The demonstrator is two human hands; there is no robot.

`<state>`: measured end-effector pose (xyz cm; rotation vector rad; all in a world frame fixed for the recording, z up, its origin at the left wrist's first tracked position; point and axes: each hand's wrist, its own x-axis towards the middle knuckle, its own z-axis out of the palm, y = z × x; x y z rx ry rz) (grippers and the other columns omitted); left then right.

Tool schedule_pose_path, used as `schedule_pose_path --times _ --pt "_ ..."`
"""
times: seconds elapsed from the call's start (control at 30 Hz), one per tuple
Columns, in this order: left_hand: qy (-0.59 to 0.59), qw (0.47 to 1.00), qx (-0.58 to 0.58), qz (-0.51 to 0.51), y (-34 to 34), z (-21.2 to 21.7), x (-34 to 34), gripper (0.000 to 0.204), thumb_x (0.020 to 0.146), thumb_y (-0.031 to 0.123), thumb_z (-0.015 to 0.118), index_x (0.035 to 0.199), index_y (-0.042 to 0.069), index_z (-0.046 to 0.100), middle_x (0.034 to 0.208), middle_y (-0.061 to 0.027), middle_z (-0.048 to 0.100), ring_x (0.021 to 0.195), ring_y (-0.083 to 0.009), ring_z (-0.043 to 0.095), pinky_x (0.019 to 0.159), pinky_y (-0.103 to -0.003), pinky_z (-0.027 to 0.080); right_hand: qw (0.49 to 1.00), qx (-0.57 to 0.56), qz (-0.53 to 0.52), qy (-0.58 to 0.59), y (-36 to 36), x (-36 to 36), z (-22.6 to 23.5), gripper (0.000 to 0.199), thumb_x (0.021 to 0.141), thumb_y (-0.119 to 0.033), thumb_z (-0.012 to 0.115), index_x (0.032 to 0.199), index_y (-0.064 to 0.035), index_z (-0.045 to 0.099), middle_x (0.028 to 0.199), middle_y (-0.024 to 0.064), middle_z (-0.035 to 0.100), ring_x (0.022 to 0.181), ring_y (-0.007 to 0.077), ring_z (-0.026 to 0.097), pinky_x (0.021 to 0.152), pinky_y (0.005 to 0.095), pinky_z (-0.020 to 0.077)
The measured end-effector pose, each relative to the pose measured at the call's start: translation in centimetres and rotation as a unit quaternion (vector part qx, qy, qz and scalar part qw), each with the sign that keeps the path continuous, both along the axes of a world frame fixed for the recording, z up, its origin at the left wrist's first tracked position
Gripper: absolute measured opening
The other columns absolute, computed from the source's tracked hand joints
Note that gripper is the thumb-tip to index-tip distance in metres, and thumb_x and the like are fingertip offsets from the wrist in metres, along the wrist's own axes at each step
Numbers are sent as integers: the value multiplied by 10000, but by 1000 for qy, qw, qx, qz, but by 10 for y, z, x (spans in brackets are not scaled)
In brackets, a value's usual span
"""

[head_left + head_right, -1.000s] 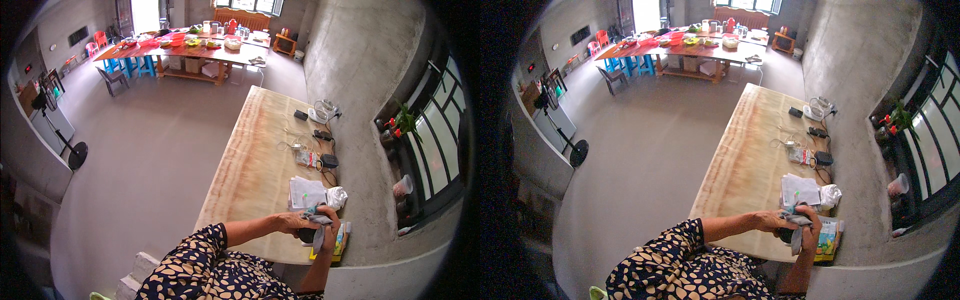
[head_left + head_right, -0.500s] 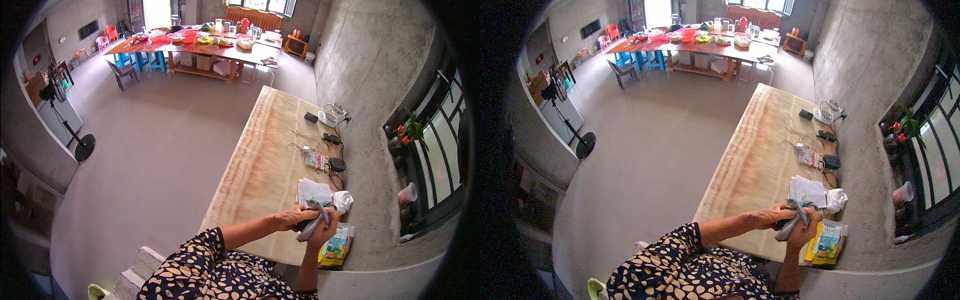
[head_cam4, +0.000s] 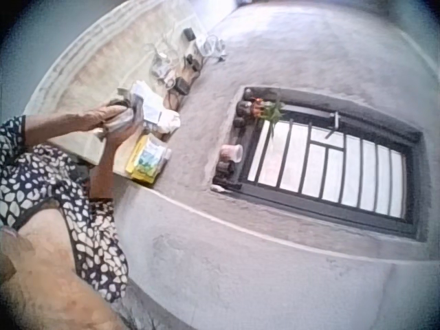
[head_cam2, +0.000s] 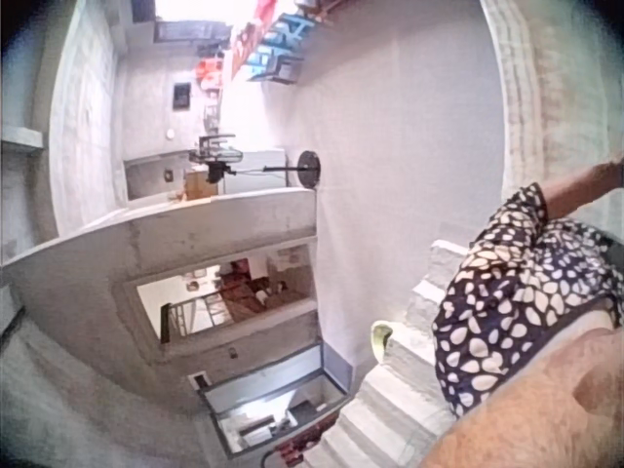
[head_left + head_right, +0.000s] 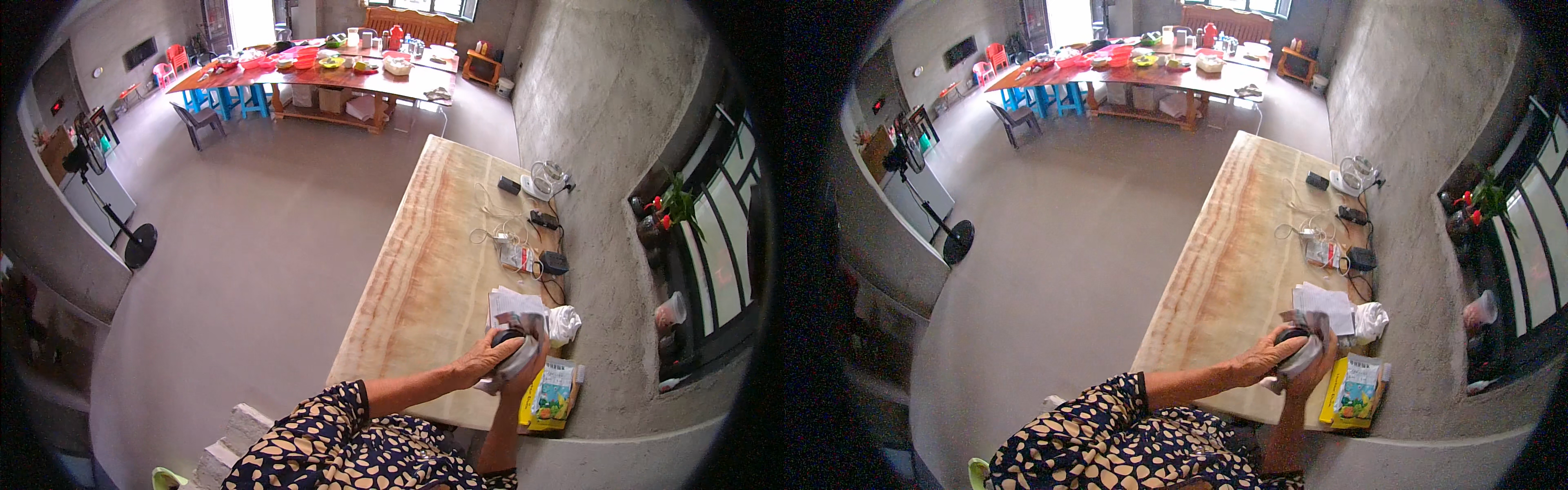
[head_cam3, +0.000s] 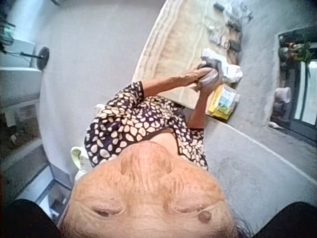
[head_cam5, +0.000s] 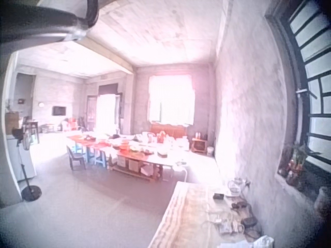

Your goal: The person wipes several small electronic devices and a plastic container with a cloth. They handle a black cylindrical device, a clear plastic container with a pink lid, and a black rectangular device, wiping each one thoroughly before placing them on a windowsill.

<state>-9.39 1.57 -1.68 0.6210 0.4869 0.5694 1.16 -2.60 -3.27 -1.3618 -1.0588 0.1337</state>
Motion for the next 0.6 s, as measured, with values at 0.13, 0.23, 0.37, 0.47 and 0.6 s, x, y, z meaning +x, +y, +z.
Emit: schedule_pose_path --times 0.13,0.23,0.37,0.47,0.6 --pt "28 990 116 -77 0 13 -12 471 802 430 639 1123 114 501 897 -12 550 703 -95 507 534 -240 425 912 -205 269 231 18 60 4 258 855 -204 528 1037 -27 573 927 41 600 785 118 572 673 249 473" --pt "81 987 105 -89 11 4 -11 474 777 490 638 1068 130 531 795 15 536 636 -78 480 476 -238 372 955 -130 250 95 20 34 21 205 859 -171 515 963 -19 604 874 22 607 716 102 554 650 237 460" --pt "62 995 71 -24 17 -5 -2 476 845 466 572 1096 66 511 885 -33 565 725 -106 535 563 -255 458 988 -7 108 113 10 -3 17 273 839 -180 417 980 9 555 937 68 578 870 177 533 828 313 428" --pt "58 998 20 -6 23 -13 2 584 831 475 592 1163 16 451 974 -77 557 848 -120 538 708 -265 479 994 -14 -15 111 -2 -31 -6 415 895 -263 401 1221 -7 400 1213 126 411 1138 244 393 994 381 283" --pt "-41 996 -58 45 25 -26 8 603 828 470 596 1179 13 420 1047 -119 533 907 -162 532 767 -287 478 985 -91 -115 -95 -5 -52 -45 509 904 -201 393 1339 -8 211 1341 161 271 1268 287 250 1056 402 197"
